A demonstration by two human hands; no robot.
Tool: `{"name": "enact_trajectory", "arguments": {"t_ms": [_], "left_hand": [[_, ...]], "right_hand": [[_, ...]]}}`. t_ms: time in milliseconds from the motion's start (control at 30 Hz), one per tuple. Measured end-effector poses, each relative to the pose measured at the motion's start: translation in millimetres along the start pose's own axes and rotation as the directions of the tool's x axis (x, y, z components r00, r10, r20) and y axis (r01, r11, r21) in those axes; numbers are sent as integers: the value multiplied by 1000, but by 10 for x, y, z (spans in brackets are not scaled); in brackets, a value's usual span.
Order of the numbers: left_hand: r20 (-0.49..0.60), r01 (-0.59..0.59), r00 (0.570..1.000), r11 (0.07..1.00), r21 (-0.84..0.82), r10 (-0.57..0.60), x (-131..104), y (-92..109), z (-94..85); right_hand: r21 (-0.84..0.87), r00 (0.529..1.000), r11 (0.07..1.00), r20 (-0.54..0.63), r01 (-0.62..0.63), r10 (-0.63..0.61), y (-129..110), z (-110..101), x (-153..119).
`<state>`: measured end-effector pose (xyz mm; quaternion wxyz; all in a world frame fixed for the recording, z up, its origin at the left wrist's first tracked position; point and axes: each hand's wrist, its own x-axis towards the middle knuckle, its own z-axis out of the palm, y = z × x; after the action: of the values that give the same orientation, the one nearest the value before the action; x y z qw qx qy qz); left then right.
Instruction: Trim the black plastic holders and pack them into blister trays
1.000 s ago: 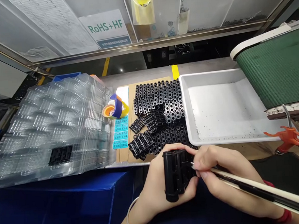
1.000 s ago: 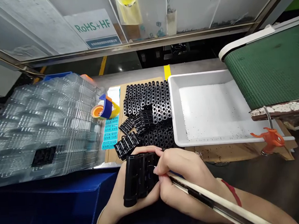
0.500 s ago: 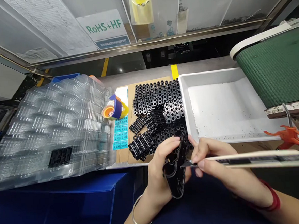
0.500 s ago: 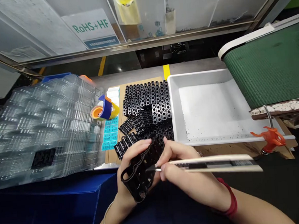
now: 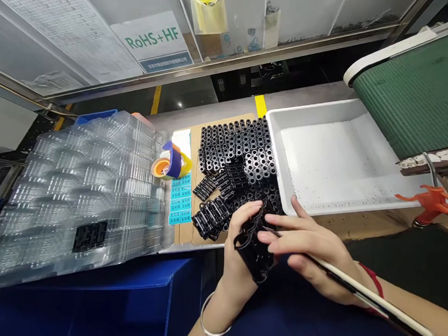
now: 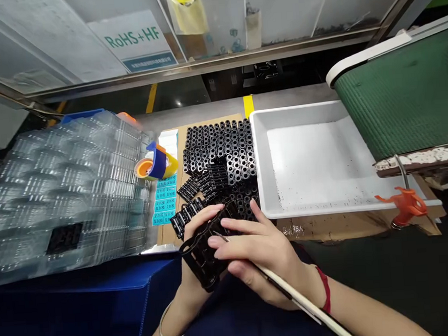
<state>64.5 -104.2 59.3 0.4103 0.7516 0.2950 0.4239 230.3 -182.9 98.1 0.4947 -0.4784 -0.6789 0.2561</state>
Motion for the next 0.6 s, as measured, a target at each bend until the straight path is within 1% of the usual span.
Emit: {"name": "enact_trajectory", "arguments": {"t_ms": [33,67,133,167,200,233,300,367,400,467,533,600], "left_hand": [[22,36,999,999,-6,-36,-23,-6,-14],[38,78,996,997,-2,-78,-50,-18,-30],[79,208,975,978,-4,-207,-109,-68,-57],[114,289,952,957,-20,-285,-134,-109,-63],[161,369,919,929,-38,-359,-151,-159,-60],[210,436,884,899,-43,-419,-159,-217,-45],[281,515,821,857,11,-497,-140,-352,28],[304,516,793,847,128,-528,-79,-496,156],[309,501,788,847,180,-532,-37,-567,233],[318,463,794,854,236,-518,60,-696,388],[315,427,812,869,252,-491,175,-791,516],[305,403,829,879,254,-468,303,-836,598]], "right_hand": [[-24,1000,1000,3,13,-13,15,-17,-19],[-22,1000,1000,-24,-3,3,29,-38,-43],[25,984,995,-150,-92,95,58,-89,-108],[48,957,986,-238,-157,164,77,-117,-148],[74,914,969,-324,-234,246,99,-147,-190],[109,856,943,-397,-314,331,127,-178,-233],[200,726,874,-493,-443,480,197,-237,-319],[283,622,819,-541,-499,566,281,-289,-401],[312,580,801,-562,-512,590,325,-311,-439],[340,511,773,-599,-535,617,401,-346,-507],[328,468,769,-642,-548,608,449,-374,-554],[273,455,778,-683,-566,571,464,-412,-574]]}}
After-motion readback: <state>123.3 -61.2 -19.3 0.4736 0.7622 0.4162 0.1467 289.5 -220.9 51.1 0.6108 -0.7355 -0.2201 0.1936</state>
